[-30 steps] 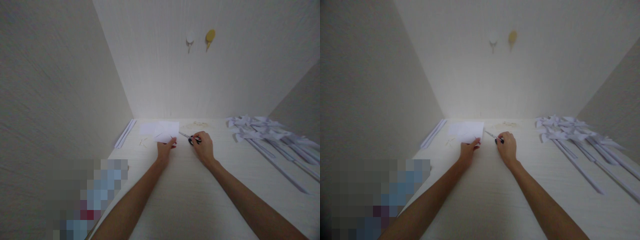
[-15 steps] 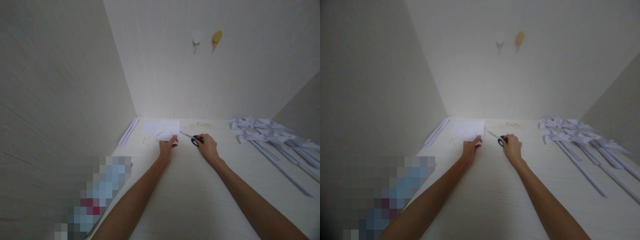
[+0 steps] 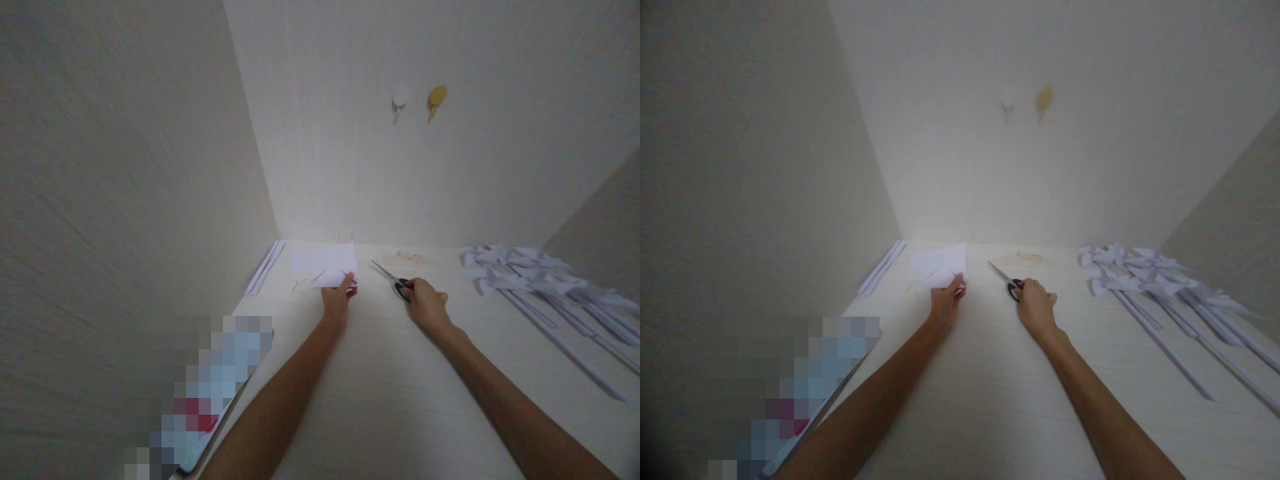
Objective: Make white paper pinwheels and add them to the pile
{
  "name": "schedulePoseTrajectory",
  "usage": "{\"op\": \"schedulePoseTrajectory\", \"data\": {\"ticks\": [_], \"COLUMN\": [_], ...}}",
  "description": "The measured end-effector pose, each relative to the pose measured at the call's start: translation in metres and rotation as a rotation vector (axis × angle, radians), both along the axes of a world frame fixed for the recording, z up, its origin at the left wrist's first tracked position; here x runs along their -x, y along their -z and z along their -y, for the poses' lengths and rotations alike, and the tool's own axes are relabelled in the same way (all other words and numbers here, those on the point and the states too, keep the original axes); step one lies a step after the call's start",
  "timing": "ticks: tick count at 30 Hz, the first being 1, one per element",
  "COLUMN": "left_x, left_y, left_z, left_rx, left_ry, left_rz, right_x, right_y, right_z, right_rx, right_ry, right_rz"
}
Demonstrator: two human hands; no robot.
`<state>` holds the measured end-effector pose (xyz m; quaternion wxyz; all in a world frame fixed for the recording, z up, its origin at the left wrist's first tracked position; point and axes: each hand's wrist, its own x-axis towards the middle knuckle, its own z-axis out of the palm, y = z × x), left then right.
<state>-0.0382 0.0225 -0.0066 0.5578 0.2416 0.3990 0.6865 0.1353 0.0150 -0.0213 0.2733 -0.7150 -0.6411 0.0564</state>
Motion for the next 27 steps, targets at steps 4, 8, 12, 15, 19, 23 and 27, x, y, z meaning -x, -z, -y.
{"op": "schedulePoseTrajectory", "data": {"ticks": [4,8,12,15,19,23,27], "left_x": [0.0,0.0,-0.001,-0.001,-0.002,-0.002,0.0], "left_y": [0.0,0.001,-0.001,-0.004,-0.006,-0.005,-0.002], "left_z": [-0.001,-0.001,0.001,0.003,0.004,0.004,0.0], "left_rx": [-0.021,-0.053,-0.066,-0.064,-0.046,-0.057,-0.063], "left_ry": [0.008,0.045,0.106,0.117,0.129,0.138,0.123], "left_rz": [0.023,0.025,-0.01,-0.078,-0.127,-0.096,-0.052], "right_x": [0.003,0.013,0.018,0.018,0.016,0.014,0.014], "right_y": [-0.009,-0.014,-0.011,-0.008,-0.002,0.001,-0.004], "right_z": [0.008,0.025,0.039,0.043,0.043,0.042,0.045], "right_rx": [0.029,0.152,0.181,0.174,0.227,0.2,0.249], "right_ry": [-0.162,-0.344,-0.318,-0.349,-0.469,-0.615,-0.706], "right_rz": [-0.553,-1.14,-1.308,-1.264,-1.104,-0.935,-0.815]}}
